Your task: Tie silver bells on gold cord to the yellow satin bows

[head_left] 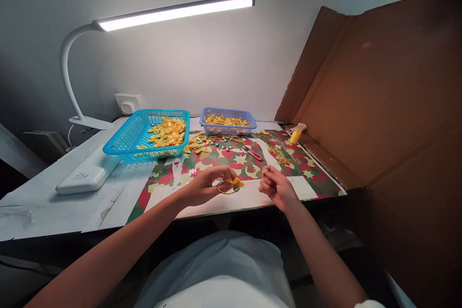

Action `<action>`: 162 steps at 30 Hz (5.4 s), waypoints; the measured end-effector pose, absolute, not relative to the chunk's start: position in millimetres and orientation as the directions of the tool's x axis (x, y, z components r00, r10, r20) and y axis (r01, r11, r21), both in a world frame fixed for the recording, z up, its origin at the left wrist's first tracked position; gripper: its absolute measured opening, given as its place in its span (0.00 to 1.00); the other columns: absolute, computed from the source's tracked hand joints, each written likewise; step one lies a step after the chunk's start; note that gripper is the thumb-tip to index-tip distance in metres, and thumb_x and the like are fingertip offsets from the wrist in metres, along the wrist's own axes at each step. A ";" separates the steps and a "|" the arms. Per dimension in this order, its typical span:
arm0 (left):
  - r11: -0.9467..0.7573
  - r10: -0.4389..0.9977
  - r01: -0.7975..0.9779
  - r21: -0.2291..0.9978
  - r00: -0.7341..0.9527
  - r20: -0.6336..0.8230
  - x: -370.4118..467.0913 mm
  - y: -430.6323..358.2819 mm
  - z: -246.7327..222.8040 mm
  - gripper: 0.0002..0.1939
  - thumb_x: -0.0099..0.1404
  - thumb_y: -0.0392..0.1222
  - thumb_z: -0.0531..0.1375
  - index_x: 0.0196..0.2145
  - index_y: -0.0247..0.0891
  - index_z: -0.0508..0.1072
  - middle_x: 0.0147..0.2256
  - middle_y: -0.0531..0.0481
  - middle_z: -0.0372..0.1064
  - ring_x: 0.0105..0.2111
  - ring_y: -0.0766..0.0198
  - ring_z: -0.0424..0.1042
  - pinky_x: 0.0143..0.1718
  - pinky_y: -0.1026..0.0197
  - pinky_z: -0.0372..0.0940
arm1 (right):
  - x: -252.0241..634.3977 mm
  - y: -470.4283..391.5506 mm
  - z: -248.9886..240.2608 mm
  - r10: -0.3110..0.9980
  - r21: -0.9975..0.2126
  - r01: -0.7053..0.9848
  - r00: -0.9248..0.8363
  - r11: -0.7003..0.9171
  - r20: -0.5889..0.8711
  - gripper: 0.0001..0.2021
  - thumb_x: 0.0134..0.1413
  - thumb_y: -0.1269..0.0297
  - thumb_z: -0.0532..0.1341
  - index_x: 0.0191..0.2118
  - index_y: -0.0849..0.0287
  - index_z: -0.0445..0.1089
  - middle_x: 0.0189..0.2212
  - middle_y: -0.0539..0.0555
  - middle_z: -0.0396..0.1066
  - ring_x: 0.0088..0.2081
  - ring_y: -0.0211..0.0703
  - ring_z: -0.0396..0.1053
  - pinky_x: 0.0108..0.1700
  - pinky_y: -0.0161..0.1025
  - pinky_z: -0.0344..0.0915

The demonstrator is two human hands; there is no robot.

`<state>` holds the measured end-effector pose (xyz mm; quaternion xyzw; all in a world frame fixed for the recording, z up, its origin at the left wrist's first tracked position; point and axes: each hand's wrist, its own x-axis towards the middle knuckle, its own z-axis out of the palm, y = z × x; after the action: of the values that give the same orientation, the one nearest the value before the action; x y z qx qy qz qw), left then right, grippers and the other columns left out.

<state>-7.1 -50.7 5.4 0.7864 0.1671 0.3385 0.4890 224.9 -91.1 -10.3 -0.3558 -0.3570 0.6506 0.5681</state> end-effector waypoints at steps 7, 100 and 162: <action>-0.588 0.576 -0.041 0.808 0.680 0.454 -4.4 -61.0 11.2 0.10 0.66 0.43 0.58 0.28 0.38 0.65 0.36 0.43 0.71 0.37 0.60 0.69 0.39 0.57 0.65 | 203.3 -64.6 -18.5 0.959 -0.931 -0.294 -0.241 -0.216 -0.147 0.18 0.41 0.58 0.67 0.27 0.57 0.56 0.13 0.36 0.46 0.15 0.26 0.40 0.21 0.29 0.42; -0.771 0.635 0.300 0.561 0.320 0.703 -1.7 -90.2 -5.7 0.08 0.64 0.30 0.58 0.28 0.38 0.66 0.32 0.51 0.73 0.31 0.69 0.71 0.32 0.68 0.64 | 146.5 -117.1 -21.2 0.850 -0.874 0.195 0.216 0.445 0.481 0.15 0.50 0.66 0.65 0.31 0.54 0.54 0.30 0.49 0.71 0.34 0.40 0.65 0.41 0.42 0.64; -0.200 0.897 -0.091 0.975 0.383 0.220 -8.4 -88.2 2.2 0.17 0.58 0.48 0.65 0.21 0.36 0.66 0.22 0.53 0.63 0.24 0.68 0.60 0.26 0.65 0.58 | 160.1 -127.2 6.8 0.775 -0.740 0.258 -0.061 0.621 0.629 0.14 0.66 0.59 0.47 0.28 0.55 0.59 0.30 0.52 0.63 0.36 0.44 0.62 0.40 0.44 0.60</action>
<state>-8.4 -88.2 2.2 0.6282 0.3208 0.4534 0.5448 160.1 -127.2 6.8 -0.3727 -0.6926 0.2249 0.5752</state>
